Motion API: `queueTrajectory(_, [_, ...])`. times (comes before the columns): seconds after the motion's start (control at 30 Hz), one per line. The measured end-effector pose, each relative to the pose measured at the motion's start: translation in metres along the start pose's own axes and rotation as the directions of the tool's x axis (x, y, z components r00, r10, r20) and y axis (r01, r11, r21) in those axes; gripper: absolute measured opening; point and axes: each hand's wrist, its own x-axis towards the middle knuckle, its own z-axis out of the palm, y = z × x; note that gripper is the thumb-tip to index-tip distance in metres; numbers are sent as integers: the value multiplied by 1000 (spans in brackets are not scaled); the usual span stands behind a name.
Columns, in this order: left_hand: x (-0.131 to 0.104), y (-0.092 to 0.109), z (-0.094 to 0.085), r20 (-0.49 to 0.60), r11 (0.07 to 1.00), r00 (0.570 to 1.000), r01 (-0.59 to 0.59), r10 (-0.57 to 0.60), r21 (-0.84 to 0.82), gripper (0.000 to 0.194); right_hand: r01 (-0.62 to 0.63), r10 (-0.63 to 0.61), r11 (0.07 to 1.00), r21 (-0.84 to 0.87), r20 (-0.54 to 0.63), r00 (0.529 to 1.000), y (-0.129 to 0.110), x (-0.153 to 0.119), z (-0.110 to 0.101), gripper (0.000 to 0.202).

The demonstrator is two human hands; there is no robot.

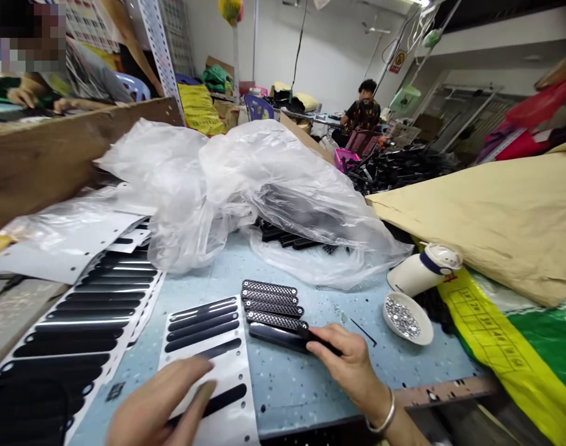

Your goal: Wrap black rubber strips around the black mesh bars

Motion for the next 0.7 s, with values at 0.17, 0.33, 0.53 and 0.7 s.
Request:
queueTrajectory(0.17, [55, 5, 61, 71, 979, 978, -194, 198, -58, 23, 96, -93, 993, -74, 47, 995, 0, 0, 16, 17])
queueTrajectory(0.33, [39, -3, 60, 105, 979, 974, -194, 199, -55, 24, 137, -126, 988, -74, 130, 983, -5, 6, 27, 17])
queueTrajectory(0.53, [50, -3, 45, 97, 989, 987, -120, 128, -91, 18, 222, -209, 966, -131, 106, 972, -12, 20, 11, 19])
queueTrajectory(0.7, [80, -20, 51, 166, 997, 984, -65, 71, -44, 14, 214, -191, 946, -242, 115, 975, -11, 32, 2, 17])
